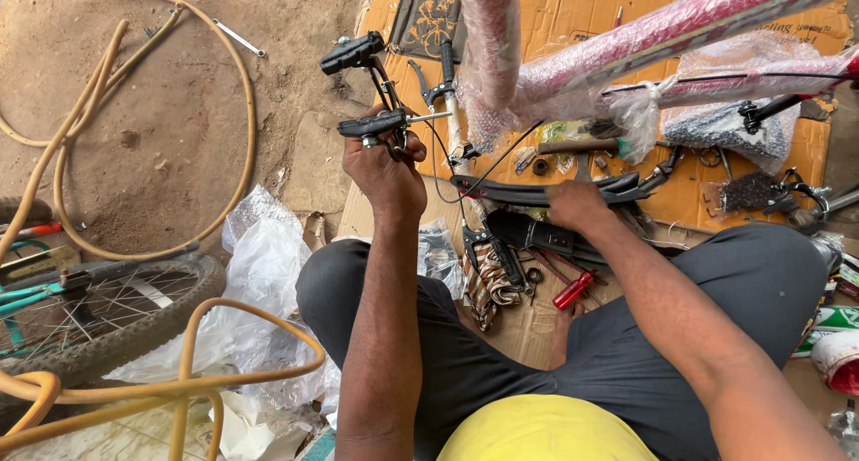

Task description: The person unpacks a bicycle mudguard and mounting bracket, then attaches the bracket to the rear frame of a partially wrapped bicycle. Using a screwdriver and wrench, the person secures the mudguard to the bracket and tightens the fasteners.

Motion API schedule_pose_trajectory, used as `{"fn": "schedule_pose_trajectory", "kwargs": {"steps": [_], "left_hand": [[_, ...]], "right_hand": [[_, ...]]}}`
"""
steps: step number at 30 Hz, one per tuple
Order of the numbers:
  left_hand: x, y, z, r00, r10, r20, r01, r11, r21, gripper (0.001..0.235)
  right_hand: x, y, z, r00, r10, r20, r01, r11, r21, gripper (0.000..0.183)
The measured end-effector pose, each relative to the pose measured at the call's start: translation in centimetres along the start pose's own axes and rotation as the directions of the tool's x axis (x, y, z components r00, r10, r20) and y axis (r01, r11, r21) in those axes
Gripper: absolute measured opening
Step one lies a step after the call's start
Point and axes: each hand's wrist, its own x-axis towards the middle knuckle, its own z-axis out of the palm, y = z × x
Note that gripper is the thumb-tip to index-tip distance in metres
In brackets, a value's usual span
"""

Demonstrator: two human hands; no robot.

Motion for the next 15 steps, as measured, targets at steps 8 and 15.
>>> {"fn": "schedule_pose_trajectory", "kwargs": {"steps": [8, 15], "left_hand": [[0.5, -0.8, 1.0, 0.999, -0.044, -0.018, 0.042, 0.996, -0.076, 0.014], [0.5, 0.2, 1.1, 0.989, -0.148, 0.009, 0.148, 0.989, -0.019, 0.008]], "right_hand": [[-2.6, -0.2, 7.0, 0.921, 0.252, 0.299, -0.194, 0.958, -0.210, 0.073], [-4.3, -1.8, -2.5, 0.990, 0.038, 0.134, -0.024, 0.995, -0.101, 0.057]]}}
